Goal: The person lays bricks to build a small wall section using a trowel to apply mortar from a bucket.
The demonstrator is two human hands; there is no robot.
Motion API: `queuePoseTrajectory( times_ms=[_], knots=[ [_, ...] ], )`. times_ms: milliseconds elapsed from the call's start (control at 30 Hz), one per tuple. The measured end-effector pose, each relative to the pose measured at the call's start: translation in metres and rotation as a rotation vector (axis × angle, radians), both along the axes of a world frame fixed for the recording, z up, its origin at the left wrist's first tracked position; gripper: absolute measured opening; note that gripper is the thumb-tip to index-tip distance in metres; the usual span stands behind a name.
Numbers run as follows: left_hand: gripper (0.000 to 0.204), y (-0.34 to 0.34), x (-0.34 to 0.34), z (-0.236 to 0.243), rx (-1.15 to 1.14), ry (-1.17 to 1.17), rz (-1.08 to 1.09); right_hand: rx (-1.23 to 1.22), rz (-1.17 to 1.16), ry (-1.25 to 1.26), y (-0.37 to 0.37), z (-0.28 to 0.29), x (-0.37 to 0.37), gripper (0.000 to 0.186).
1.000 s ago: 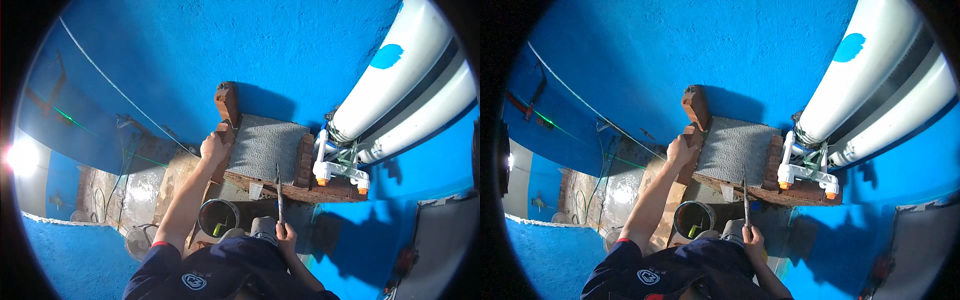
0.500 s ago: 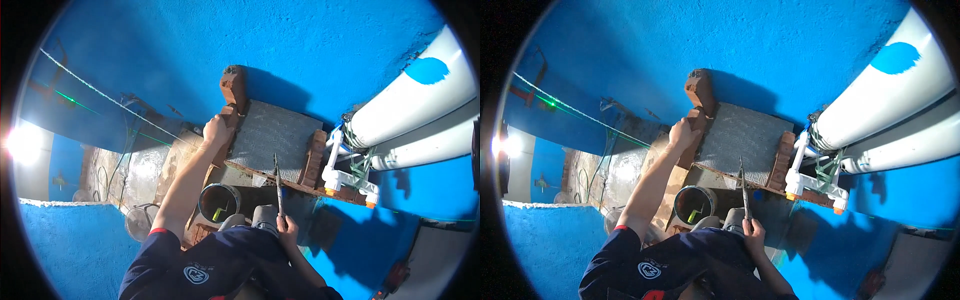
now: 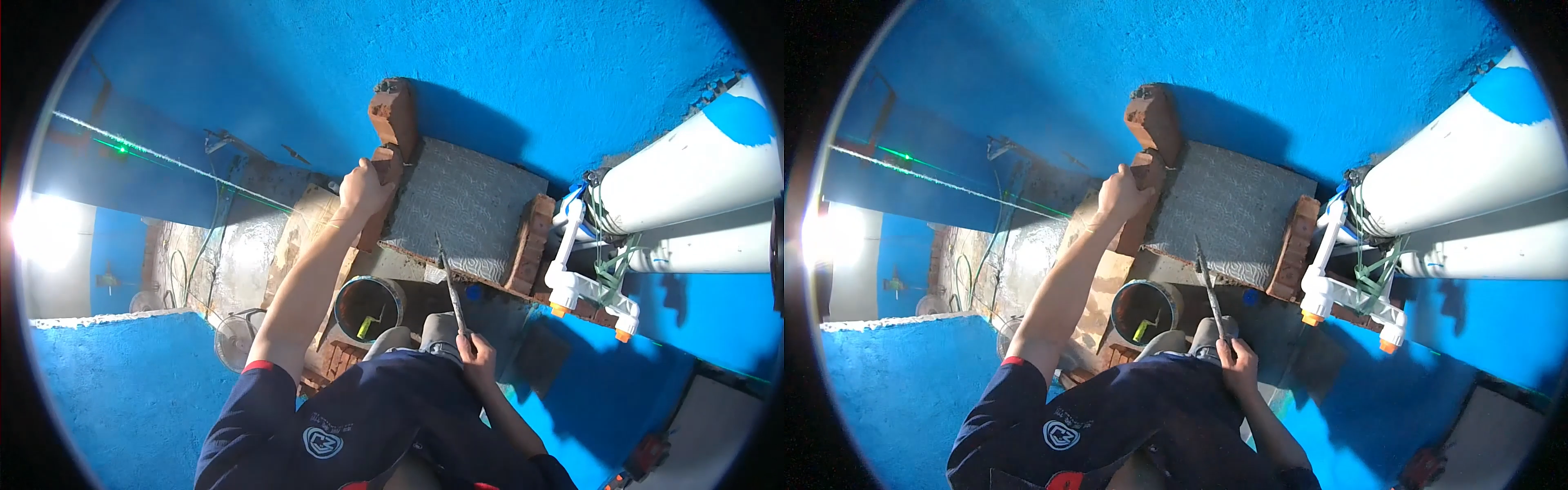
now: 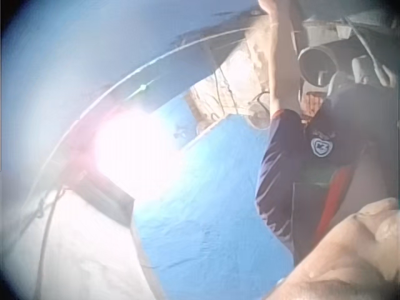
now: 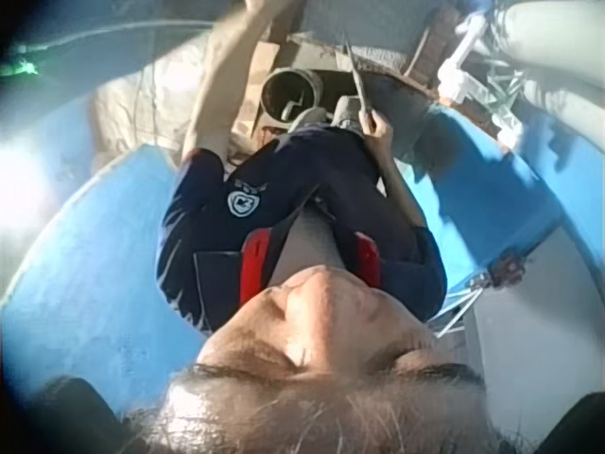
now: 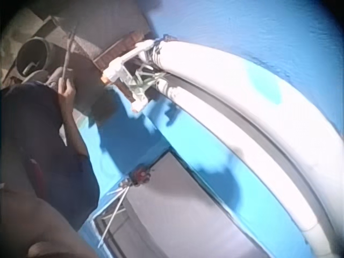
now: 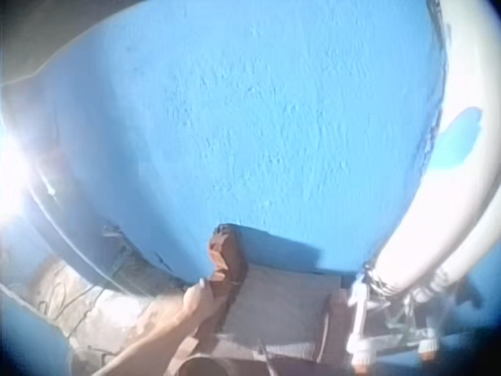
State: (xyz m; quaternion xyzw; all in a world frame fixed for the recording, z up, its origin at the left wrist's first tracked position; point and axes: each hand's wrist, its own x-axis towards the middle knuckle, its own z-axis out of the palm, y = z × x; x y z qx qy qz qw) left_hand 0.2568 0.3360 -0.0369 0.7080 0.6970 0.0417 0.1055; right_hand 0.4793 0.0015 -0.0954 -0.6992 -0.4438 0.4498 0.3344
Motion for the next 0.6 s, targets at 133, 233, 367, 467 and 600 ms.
queuePoseTrajectory(
  times_ms=[133, 233, 367, 467, 600],
  knots=[
    [0.067, 0.006, -0.001, 0.003, -0.032, 0.02, -0.025, -0.025, 0.048, -0.002, 0.002, -0.002, 0.0, 0.032],
    [0.068, 0.011, -0.007, -0.008, -0.004, 0.018, -0.063, -0.038, 0.094, 0.01, 0.004, -0.003, 0.002, 0.032],
    [0.069, 0.012, -0.004, -0.005, -0.009, 0.018, -0.049, 0.016, 0.151, -0.02, 0.001, -0.013, 0.0, 0.033],
    [0.068, 0.01, -0.008, -0.004, 0.01, -0.036, -0.056, 0.044, 0.15, 0.002, 0.009, -0.004, -0.003, 0.036],
    [0.067, 0.01, -0.008, -0.004, -0.016, -0.011, -0.05, -0.003, 0.184, 0.035, 0.009, -0.003, -0.001, 0.038]
  ],
)
